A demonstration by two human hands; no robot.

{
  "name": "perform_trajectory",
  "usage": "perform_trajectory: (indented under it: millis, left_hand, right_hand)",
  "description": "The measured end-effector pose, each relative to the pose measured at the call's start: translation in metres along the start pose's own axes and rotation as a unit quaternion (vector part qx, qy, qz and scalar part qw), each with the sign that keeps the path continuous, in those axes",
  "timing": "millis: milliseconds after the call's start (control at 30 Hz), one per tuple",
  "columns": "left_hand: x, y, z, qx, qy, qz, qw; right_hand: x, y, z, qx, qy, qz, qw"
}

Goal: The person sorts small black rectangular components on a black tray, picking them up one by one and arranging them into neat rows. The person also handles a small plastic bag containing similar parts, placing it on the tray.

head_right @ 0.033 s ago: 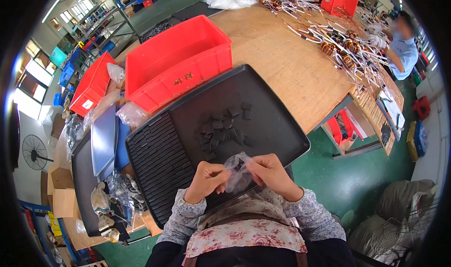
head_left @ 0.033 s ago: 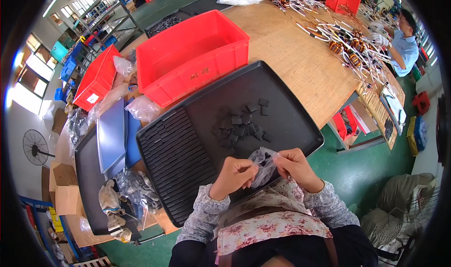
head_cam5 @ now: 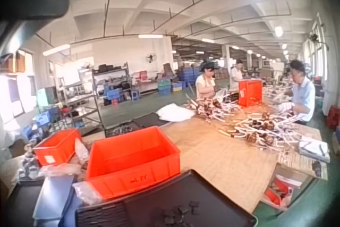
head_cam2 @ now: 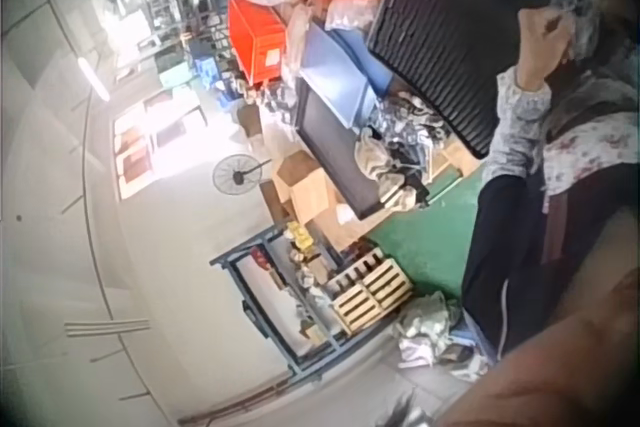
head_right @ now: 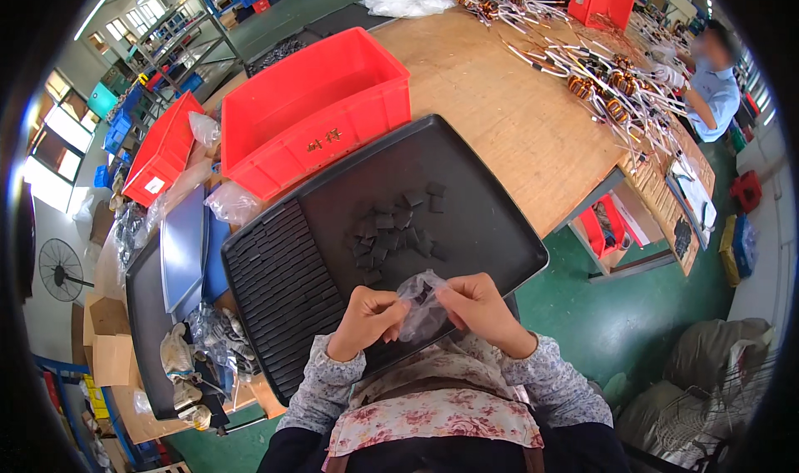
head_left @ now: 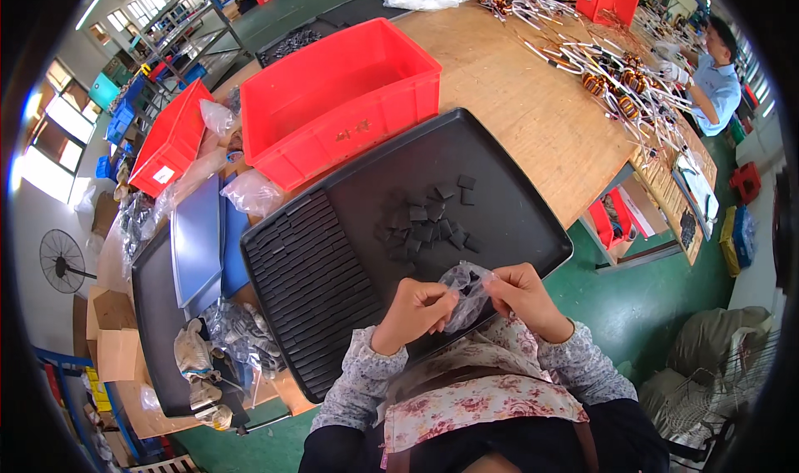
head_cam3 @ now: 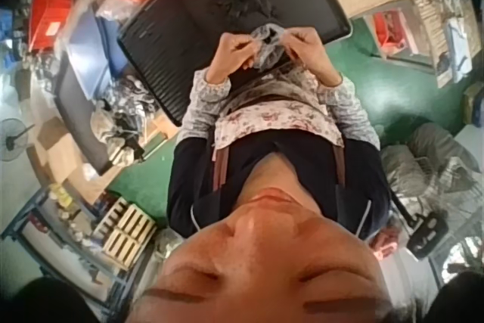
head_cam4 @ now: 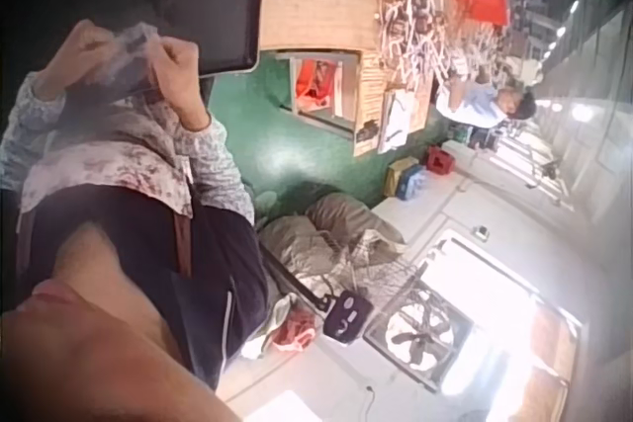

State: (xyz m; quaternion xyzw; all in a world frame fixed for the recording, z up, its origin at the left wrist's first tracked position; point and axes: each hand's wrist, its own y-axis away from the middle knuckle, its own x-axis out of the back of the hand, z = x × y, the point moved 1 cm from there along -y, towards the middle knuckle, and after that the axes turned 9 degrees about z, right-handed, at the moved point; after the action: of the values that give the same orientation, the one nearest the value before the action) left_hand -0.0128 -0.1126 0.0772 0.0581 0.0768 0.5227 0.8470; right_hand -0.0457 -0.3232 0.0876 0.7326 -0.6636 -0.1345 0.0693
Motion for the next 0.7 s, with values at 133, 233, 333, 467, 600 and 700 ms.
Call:
perform_trajectory:
  millis: [133, 233, 333, 467, 600, 700]
  left_hand:
    - [-0.006, -0.003, -0.002, 0.002, -0.03, -0.023, 0.999]
    - [-0.01, -0.005, 0.001, 0.023, -0.024, -0.022, 0.999]
    - [-0.005, -0.002, 0.003, 0.089, 0.045, -0.031, 0.995]
    - [-0.001, 0.001, 0.003, 0.096, 0.035, -0.049, 0.994]
    - [-0.002, 0.0, 0.012, 0.093, 0.002, -0.057, 0.994]
    - [0.03, 0.008, 0.007, 0.06, -0.006, -0.038, 0.997]
  right_hand:
    - [-0.016, 0.006, 0.002, 0.007, 0.053, -0.011, 0.999]
    - [-0.026, 0.007, 0.018, -0.032, 0.01, -0.02, 0.999]
    - [-0.028, 0.009, 0.016, -0.06, -0.106, -0.014, 0.992]
    - [-0.031, 0.011, 0.023, -0.096, -0.256, -0.015, 0.962]
    - [-0.028, 0.01, 0.026, 0.009, -0.227, 0.03, 0.973]
    - [-0.003, 0.007, 0.01, -0.039, -0.468, -0.019, 0.883]
